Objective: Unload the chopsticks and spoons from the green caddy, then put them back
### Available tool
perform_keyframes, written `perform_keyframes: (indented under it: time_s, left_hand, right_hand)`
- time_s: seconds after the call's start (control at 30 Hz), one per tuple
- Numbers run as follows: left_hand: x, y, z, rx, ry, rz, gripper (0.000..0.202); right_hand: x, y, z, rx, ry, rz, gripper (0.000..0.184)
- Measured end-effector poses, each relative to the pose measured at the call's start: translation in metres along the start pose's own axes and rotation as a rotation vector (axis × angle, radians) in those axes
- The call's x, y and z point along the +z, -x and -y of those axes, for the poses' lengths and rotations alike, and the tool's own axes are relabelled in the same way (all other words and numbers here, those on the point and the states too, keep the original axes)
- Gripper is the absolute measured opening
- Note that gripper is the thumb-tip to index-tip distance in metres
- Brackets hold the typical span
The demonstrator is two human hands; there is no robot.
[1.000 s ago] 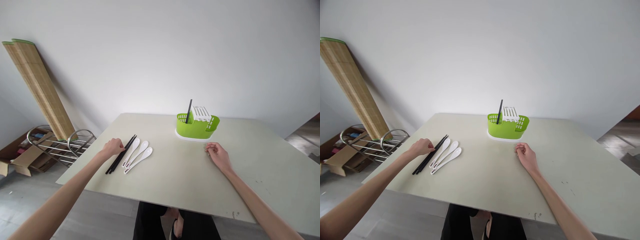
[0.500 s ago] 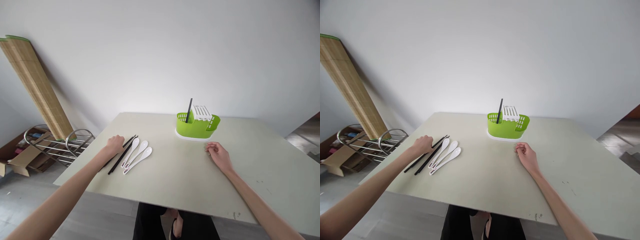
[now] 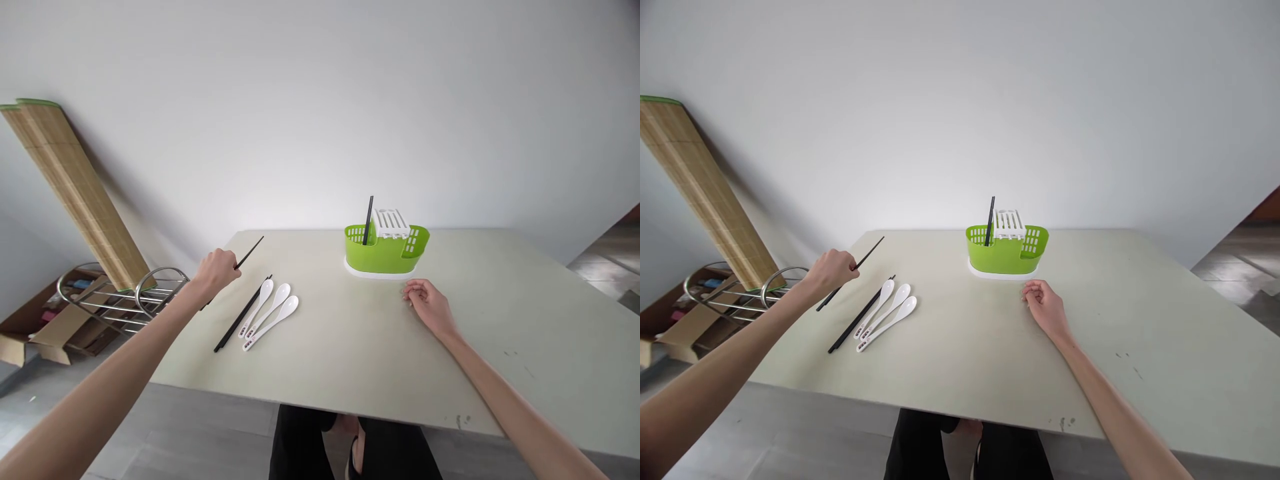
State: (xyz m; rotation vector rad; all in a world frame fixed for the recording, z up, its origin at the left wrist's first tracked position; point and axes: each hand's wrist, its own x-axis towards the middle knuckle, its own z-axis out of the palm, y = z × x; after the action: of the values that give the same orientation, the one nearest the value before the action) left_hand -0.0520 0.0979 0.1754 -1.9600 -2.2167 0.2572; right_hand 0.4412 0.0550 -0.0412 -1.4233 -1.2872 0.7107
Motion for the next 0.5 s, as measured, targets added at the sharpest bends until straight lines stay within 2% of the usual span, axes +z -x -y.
perform_keyframes:
  time_s: [0.13,0.3,0.4,0.5]
  left_hand:
    - [-0.034,0.002,-0.021,0.040,0.202,-0.159,0.020]
    - [-0.075,0.018,-0.077,0.134,0.570,-0.323,0.016]
    - [-0.081,0.028,-0.115,0.199,0.800,-0.296,0.021]
    - [-0.069,0.032,-0.148,0.278,1.000,-0.183,0.027]
  right_hand:
    - [0.001,-0.001,0.003,-0.007,-0.044,0.004,0.023]
    - [0.001,-0.001,0.007,-0.019,-0.059,0.005,0.022]
    - [0.001,-0.001,0.009,0.004,-0.056,0.028,0.022]
    - [0.001,-0.003,0.012,0.015,-0.058,0.035,0.021]
